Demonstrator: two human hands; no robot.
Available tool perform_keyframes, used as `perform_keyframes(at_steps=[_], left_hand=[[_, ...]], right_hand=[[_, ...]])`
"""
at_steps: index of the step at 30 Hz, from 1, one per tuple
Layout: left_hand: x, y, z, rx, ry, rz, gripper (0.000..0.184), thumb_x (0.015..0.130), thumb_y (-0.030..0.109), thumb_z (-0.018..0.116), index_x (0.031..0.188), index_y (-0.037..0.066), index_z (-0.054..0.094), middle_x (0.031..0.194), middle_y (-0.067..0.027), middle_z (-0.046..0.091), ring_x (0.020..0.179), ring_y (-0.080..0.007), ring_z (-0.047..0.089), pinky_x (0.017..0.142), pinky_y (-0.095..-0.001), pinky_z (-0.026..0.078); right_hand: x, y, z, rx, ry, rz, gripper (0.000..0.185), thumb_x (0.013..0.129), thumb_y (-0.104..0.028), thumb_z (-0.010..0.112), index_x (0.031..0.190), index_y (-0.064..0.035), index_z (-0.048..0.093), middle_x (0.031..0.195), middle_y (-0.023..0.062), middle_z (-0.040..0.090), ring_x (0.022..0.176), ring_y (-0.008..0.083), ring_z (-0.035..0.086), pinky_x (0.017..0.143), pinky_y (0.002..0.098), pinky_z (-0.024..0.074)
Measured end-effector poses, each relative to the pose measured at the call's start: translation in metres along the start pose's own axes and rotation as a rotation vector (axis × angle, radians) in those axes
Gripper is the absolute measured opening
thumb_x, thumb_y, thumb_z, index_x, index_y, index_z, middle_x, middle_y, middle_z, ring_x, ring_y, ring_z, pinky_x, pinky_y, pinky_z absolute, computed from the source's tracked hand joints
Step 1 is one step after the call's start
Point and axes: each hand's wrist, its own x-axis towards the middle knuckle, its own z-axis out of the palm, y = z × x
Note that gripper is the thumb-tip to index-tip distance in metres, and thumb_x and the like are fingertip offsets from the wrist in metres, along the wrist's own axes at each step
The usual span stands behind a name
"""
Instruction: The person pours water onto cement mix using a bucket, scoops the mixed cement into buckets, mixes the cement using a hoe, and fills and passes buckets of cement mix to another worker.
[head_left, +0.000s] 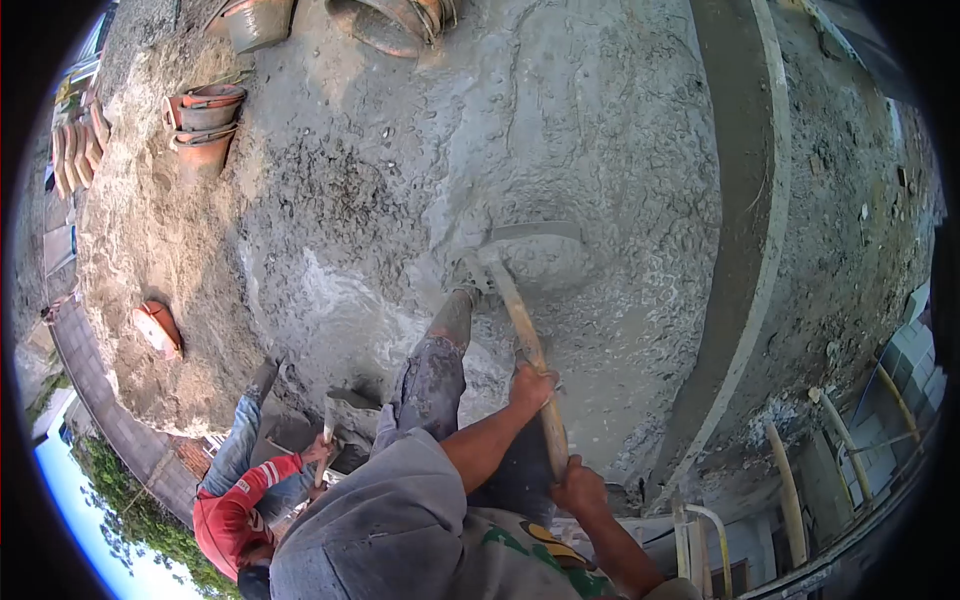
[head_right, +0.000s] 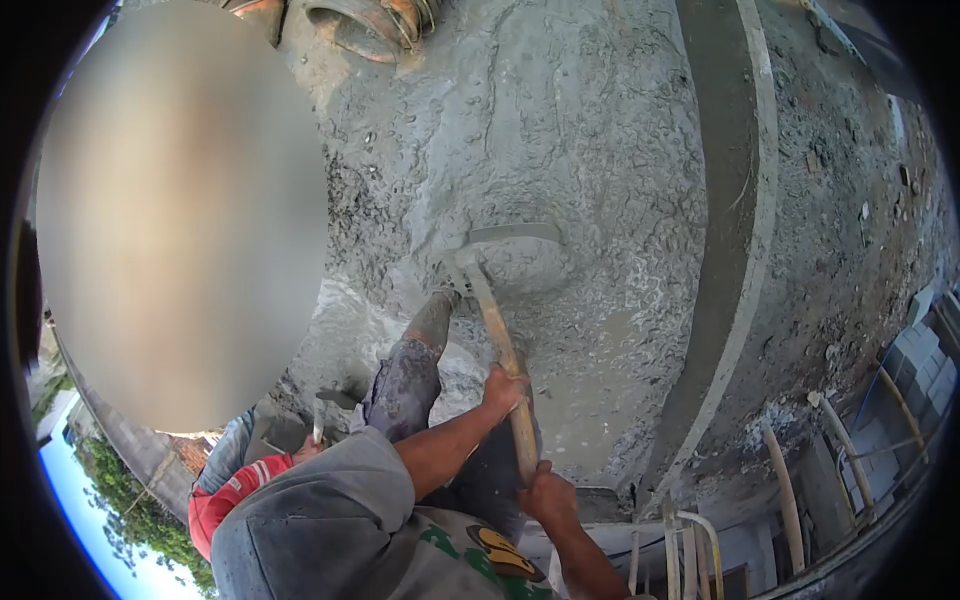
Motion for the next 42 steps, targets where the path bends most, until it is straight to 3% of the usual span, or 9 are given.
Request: perform_keyframes(at_steps=[7, 12, 15, 19, 22, 26, 32, 38, 42], left_hand=[[-0.03, 0.054, -0.042, -0.385, -0.044, 0.239, 0.046, 0.066, 0.014, 0.068, 0.101, -0.004, 0.045, 0.076, -0.0138, 0.057, 0.068, -0.0259, 0.061, 0.059, -0.0364, 0.049], [0.062, 0.2, -0.175, -0.829, 0.129, 0.343, 0.033, 0.07, 0.002, 0.062, 0.097, 0.0, 0.042, 0.069, -0.0057, 0.048, 0.045, -0.0156, 0.051, 0.04, -0.0294, 0.047], [0.167, 0.249, -0.275, -0.691, 0.238, 0.502, 0.015, 0.072, 0.004, 0.06, 0.082, 0.0, 0.05, 0.063, -0.0067, 0.051, 0.044, -0.0185, 0.052, 0.041, -0.0313, 0.046], [0.242, 0.262, -0.351, -0.245, 0.462, 0.26, 0.031, 0.069, 0.015, 0.066, 0.086, -0.009, 0.056, 0.069, -0.0156, 0.061, 0.056, -0.0223, 0.062, 0.053, -0.0341, 0.05], [0.318, 0.191, -0.33, -0.24, 0.587, 0.343, 0.022, 0.07, 0.013, 0.065, 0.07, -0.009, 0.06, 0.058, -0.0126, 0.059, 0.048, -0.0209, 0.061, 0.045, -0.0345, 0.048], [0.259, 0.13, -0.272, -0.251, 0.511, 0.232, 0.022, 0.069, 0.012, 0.064, 0.063, -0.008, 0.057, 0.055, -0.0125, 0.057, 0.044, -0.0208, 0.059, 0.043, -0.0347, 0.047], [0.121, 0.109, -0.191, -0.323, 0.377, 0.114, 0.039, 0.068, 0.013, 0.066, 0.093, -0.014, 0.053, 0.068, -0.0182, 0.062, 0.05, -0.0241, 0.063, 0.045, -0.0356, 0.05], [0.069, -0.004, -0.061, -0.266, 0.231, 0.086, 0.032, 0.071, 0.01, 0.068, 0.089, -0.013, 0.056, 0.067, -0.0169, 0.062, 0.051, -0.0224, 0.063, 0.044, -0.0342, 0.05], [-0.012, -0.034, 0.007, -0.645, -0.063, -0.054, 0.037, 0.068, 0.023, 0.068, 0.09, -0.006, 0.06, 0.073, -0.0213, 0.064, 0.065, -0.0352, 0.065, 0.059, -0.0378, 0.051]], right_hand=[[-0.019, -0.007, -0.023, -0.126, 0.104, -0.048, 0.047, 0.071, -0.03, 0.065, 0.099, 0.0012, 0.044, 0.082, 0.0236, 0.063, 0.079, 0.0389, 0.064, 0.074, 0.0465, 0.0501], [0.08, -0.152, -0.106, -0.198, 0.329, -0.281, 0.042, 0.073, -0.024, 0.064, 0.099, -0.0003, 0.043, 0.083, 0.0225, 0.064, 0.078, 0.0392, 0.064, 0.073, 0.0452, 0.0503], [0.136, -0.269, -0.157, -0.182, 0.383, -0.375, 0.039, 0.073, -0.021, 0.063, 0.1, 0.001, 0.045, 0.088, 0.024, 0.064, 0.085, 0.0407, 0.063, 0.077, 0.0465, 0.0493], [0.194, -0.352, -0.162, -0.078, 0.32, -0.394, 0.041, 0.073, -0.02, 0.062, 0.104, 0.0031, 0.048, 0.096, 0.0241, 0.063, 0.094, 0.0377, 0.061, 0.082, 0.0435, 0.0484], [0.231, -0.341, -0.133, -0.094, 0.314, -0.366, 0.044, 0.073, -0.022, 0.061, 0.106, 0.0047, 0.049, 0.099, 0.025, 0.062, 0.096, 0.0371, 0.061, 0.085, 0.0425, 0.0473], [0.197, -0.283, -0.08, -0.133, 0.178, -0.283, 0.049, 0.072, -0.026, 0.061, 0.107, 0.0068, 0.049, 0.101, 0.0264, 0.061, 0.097, 0.0384, 0.06, 0.087, 0.0428, 0.0463], [0.16, -0.167, -0.035, -0.249, 0.131, -0.208, 0.053, 0.071, -0.03, 0.062, 0.105, 0.0076, 0.049, 0.098, 0.0278, 0.061, 0.096, 0.0393, 0.06, 0.086, 0.0437, 0.046], [0.071, -0.069, 0.017, -0.255, 0.106, -0.083, 0.057, 0.072, -0.033, 0.063, 0.108, 0.0069, 0.046, 0.092, 0.0279, 0.062, 0.089, 0.0406, 0.062, 0.082, 0.0439, 0.0485], [0.011, -0.007, 0.021, -0.381, 0.037, 0.078, 0.059, 0.072, -0.036, 0.065, 0.109, 0.0047, 0.046, 0.091, 0.0257, 0.063, 0.088, 0.039, 0.063, 0.079, 0.0454, 0.0494]])
